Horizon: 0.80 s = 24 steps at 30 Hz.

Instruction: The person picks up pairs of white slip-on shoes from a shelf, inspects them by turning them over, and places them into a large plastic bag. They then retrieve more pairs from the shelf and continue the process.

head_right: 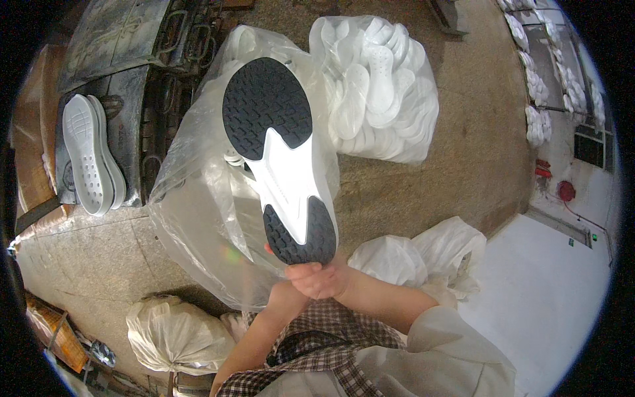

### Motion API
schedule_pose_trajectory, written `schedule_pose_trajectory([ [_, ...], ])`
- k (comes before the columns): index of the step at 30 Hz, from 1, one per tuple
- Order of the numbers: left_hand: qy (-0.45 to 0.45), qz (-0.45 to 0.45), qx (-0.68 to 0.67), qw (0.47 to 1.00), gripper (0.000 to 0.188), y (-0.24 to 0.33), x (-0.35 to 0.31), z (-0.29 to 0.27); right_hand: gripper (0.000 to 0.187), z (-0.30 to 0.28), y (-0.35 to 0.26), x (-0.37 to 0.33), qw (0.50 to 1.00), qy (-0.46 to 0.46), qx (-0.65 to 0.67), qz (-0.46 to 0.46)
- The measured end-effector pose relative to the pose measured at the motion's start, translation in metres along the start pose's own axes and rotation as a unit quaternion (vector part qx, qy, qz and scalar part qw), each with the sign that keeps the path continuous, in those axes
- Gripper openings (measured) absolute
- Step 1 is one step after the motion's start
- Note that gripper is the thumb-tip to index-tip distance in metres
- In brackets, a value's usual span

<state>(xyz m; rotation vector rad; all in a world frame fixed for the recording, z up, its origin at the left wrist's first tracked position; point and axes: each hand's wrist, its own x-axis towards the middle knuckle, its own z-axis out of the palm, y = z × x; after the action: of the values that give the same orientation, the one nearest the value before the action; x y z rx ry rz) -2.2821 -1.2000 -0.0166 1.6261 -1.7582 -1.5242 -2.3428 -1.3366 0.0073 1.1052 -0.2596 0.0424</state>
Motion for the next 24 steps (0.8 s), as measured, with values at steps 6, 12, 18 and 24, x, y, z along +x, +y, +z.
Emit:
schedule_pose_trajectory([
  [6,-0.043,-0.013,0.054,0.998,0.017,0.001,-0.001,-0.002,0.048,0.024,0.011,0.007,0.956,0.171,-0.166,-0.173],
  [12,0.063,0.020,0.019,0.998,0.038,0.006,-0.001,-0.014,0.039,0.056,0.028,0.025,0.576,0.437,-0.567,-0.395],
  [18,0.025,0.004,0.030,0.999,0.039,0.006,0.004,-0.015,0.048,0.067,0.034,0.041,0.553,0.465,-0.570,-0.392],
  [24,0.006,-0.010,0.004,1.000,0.047,0.004,0.004,-0.016,0.047,0.065,0.034,0.046,0.522,0.468,-0.583,-0.411],
])
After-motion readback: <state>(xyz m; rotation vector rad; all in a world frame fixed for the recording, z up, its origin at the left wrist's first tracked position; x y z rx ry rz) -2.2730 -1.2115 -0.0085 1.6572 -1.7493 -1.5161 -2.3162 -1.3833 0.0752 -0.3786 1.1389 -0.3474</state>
